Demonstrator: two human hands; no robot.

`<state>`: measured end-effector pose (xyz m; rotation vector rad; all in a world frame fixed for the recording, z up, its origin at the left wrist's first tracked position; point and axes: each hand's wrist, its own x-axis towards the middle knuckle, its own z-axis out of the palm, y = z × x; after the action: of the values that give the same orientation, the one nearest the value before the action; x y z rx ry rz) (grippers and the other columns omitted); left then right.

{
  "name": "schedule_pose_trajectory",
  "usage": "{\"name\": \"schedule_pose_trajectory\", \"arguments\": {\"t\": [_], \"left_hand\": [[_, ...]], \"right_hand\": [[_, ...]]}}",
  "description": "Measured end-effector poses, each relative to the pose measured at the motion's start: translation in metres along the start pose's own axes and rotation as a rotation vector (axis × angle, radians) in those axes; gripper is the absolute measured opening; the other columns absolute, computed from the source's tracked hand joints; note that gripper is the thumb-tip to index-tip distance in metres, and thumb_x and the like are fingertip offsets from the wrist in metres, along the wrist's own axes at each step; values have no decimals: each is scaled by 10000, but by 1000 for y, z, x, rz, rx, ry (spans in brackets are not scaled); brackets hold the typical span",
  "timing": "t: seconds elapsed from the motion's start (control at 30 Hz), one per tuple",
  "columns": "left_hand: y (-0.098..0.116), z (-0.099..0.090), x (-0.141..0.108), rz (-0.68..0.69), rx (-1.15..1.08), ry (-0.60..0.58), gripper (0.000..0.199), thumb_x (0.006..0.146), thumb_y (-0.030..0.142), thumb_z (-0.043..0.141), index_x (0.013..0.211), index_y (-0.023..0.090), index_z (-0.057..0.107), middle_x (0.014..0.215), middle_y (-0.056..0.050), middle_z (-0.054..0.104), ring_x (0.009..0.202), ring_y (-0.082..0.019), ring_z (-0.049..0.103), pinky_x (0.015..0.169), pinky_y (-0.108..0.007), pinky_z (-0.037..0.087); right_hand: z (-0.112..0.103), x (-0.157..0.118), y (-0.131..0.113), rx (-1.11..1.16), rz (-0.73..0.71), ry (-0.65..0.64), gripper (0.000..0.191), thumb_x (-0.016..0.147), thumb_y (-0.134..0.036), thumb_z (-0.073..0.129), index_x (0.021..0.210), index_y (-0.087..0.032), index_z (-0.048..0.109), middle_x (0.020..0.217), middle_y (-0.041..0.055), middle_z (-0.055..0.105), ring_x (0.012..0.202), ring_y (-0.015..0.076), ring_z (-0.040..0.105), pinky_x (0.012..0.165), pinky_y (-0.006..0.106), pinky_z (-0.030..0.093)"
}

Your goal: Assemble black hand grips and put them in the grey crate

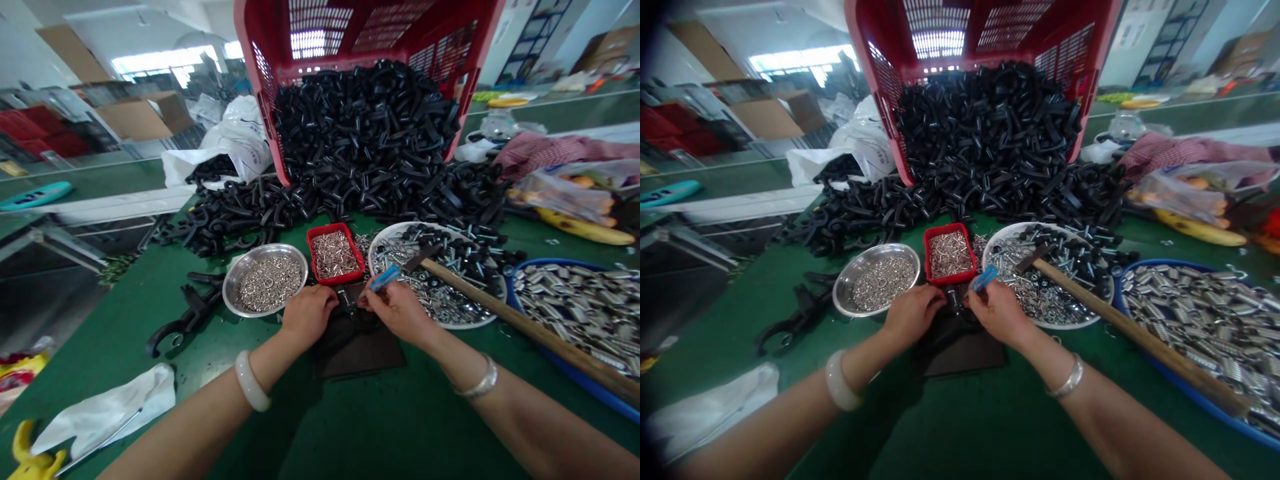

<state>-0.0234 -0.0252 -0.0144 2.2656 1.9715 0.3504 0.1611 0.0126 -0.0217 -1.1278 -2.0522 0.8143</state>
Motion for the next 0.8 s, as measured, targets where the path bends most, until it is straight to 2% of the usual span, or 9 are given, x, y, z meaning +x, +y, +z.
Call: {"name": "schedule_pose_trajectory", "arguments": {"t": [0.17,0.27,0.4,0.53,0.67,0.8], "left_hand": [[-1,5,0,-29,-54,14,172,834,301,453,863,197,587,847,-19,627,811,-172,556,716,-280,418],[-4,10,0,-38,-135,18,158,835,286,450,868,193,574,846,-18,628,786,-165,569,696,-274,426],[-6,16,-2,-4,-203,65,123,831,252,456,863,190,557,844,-21,624,791,-163,574,691,-268,433],[-5,20,-5,-12,-184,125,117,834,231,448,869,177,546,850,-40,616,825,-172,572,708,-269,436],[-3,22,-6,-36,-151,125,134,846,236,425,889,182,540,877,-43,611,843,-175,571,714,-272,437],[-2,21,-5,-36,-160,104,121,842,235,436,905,195,532,891,-25,615,856,-167,571,732,-267,430]], "right_hand": [[3,0,2,-34,-23,1,129,829,-279,405,833,-180,487,721,43,634,680,171,619,650,281,468],[2,0,-11,-215,-34,-23,148,821,-251,395,846,-148,499,739,77,631,706,192,611,673,296,458],[6,6,-38,-573,-137,-214,205,814,-201,383,924,-99,522,836,134,624,784,229,598,706,316,442],[12,12,-55,-734,-202,-330,262,818,-163,363,1027,-80,496,899,147,613,804,225,594,692,288,433],[13,15,-56,-790,-165,-308,258,821,-173,351,1009,-81,502,842,150,623,737,231,600,627,290,424],[9,20,-51,-682,-84,-239,242,803,-198,384,979,-96,515,820,118,642,776,211,604,678,267,418]]}}
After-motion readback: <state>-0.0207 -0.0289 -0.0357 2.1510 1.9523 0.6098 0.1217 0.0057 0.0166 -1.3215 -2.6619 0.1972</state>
